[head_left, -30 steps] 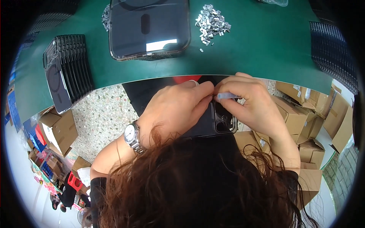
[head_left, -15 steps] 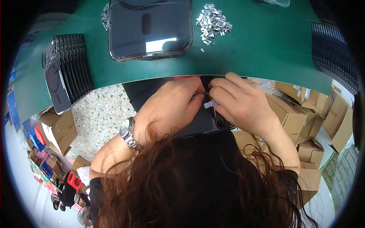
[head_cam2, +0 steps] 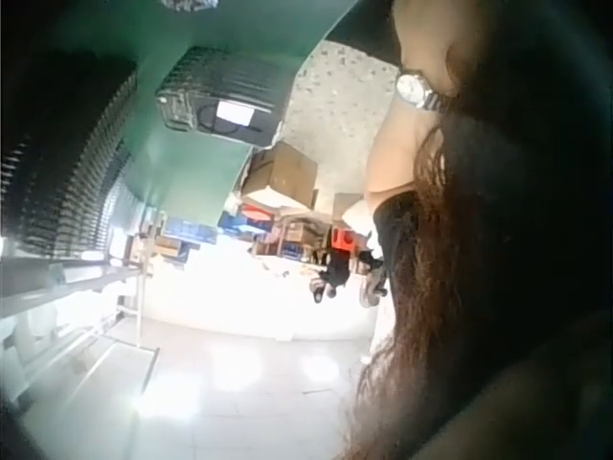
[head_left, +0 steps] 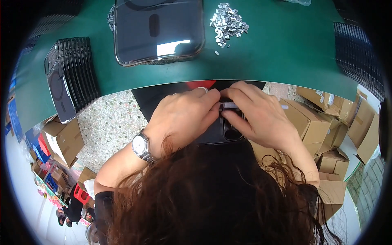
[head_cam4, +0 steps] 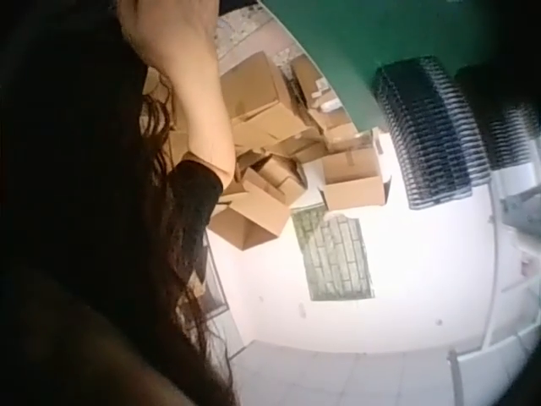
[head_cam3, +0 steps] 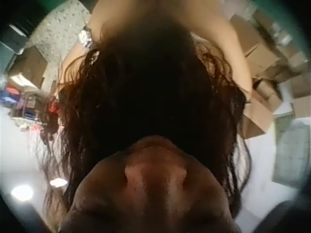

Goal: Assembling small components into plastic phone cases at a manufacturing workstation.

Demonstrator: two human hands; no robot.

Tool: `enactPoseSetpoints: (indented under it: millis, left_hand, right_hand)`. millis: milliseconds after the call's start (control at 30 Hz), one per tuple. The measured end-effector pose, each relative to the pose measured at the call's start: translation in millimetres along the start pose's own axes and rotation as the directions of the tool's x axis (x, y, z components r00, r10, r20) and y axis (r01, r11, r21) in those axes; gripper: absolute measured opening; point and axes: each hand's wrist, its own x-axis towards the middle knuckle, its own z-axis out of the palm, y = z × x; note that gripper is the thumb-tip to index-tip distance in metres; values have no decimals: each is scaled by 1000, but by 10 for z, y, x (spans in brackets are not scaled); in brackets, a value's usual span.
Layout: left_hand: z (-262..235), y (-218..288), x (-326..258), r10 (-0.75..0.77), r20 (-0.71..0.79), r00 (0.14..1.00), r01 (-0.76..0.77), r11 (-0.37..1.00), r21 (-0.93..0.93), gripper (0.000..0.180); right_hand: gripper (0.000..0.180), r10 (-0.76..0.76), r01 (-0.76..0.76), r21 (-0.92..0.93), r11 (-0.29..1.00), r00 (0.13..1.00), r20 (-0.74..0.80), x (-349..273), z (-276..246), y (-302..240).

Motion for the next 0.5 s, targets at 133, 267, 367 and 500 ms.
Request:
enactPoseSetpoints:
  millis: [133,267,367,500]
  left_hand:
    - [13,-2,-33,80,-42,996,-77,994,73,10]
    - [38,43,-41,139,-64,988,-126,975,184,9]
    - [51,62,-64,103,-71,992,-84,969,234,8]
    - [-59,99,-196,15,-65,998,-4,987,163,12]
  right_hand:
    - [18,18,-12,-153,988,999,35,-82,31,-57]
    - [15,68,-61,-157,986,997,39,-127,89,-66]
    - [12,43,-49,-117,992,998,-50,-98,180,-55]
    - [14,-12,3,-86,996,994,-107,-57,257,-68]
